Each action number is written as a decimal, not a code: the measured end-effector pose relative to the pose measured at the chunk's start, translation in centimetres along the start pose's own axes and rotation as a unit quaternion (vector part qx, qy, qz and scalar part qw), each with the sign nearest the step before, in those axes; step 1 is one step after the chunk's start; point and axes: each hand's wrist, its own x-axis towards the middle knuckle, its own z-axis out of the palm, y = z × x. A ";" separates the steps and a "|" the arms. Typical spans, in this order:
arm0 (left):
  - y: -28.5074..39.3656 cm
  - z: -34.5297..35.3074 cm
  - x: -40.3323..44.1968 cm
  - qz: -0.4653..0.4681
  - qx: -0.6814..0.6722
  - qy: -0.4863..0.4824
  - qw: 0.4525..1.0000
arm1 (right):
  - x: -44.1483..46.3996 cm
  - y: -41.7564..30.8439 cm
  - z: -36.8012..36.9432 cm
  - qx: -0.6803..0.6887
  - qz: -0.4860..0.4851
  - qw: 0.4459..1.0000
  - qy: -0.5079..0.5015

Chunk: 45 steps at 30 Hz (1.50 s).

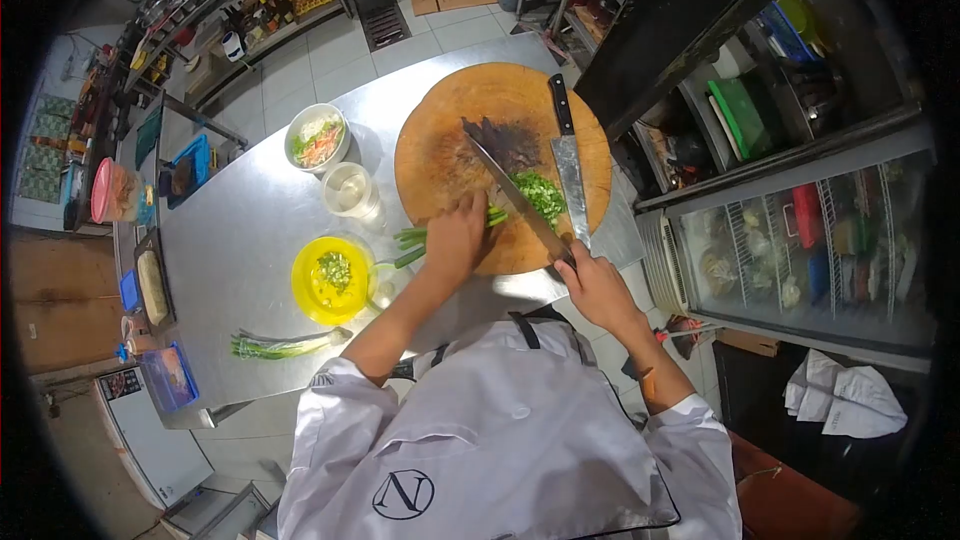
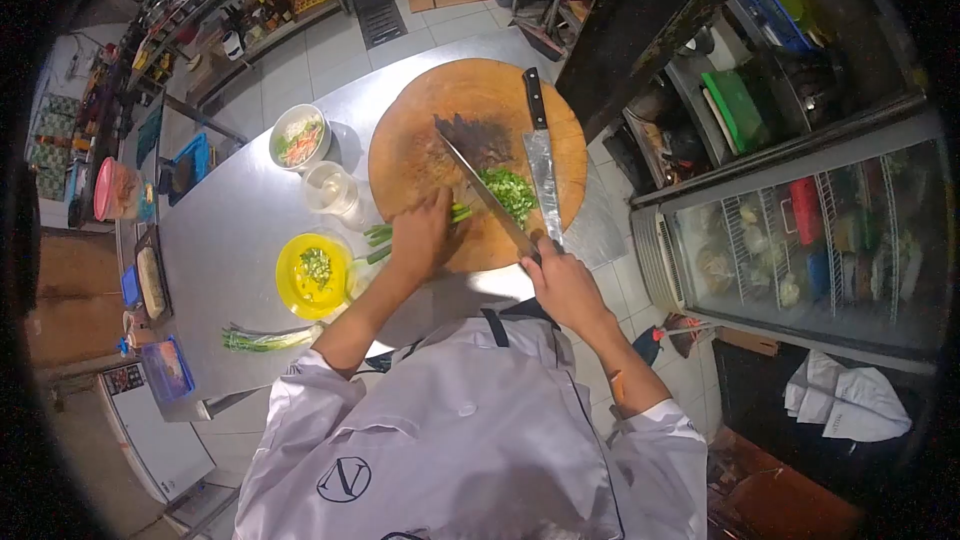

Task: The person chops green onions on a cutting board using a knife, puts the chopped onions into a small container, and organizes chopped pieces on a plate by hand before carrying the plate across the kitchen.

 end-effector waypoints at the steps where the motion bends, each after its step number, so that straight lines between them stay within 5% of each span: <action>1: 0.1 1.0 0.0 0.008 0.011 0.033 0.999 | -0.2 0.1 0.0 -0.001 0.003 1.000 -0.002; 8: 1.0 2.4 -1.1 0.014 0.091 0.040 0.995 | -1.8 -0.5 0.6 -0.005 0.016 1.000 -0.002; 11: 1.4 2.5 -1.7 0.042 0.115 0.114 0.986 | -2.3 -1.1 1.5 -0.025 0.027 0.999 0.007; 22: -0.2 1.5 -3.1 0.082 -0.127 0.104 0.983 | -3.0 -2.5 2.6 -0.028 0.014 0.999 0.006; 31: 0.6 1.8 -2.7 0.126 -0.071 0.175 0.974 | -2.7 -2.9 2.8 -0.027 0.008 1.000 -0.013; 45: 0.4 1.9 -2.6 0.114 -0.114 0.142 0.977 | -2.4 -2.7 1.7 -0.027 0.005 0.999 -0.046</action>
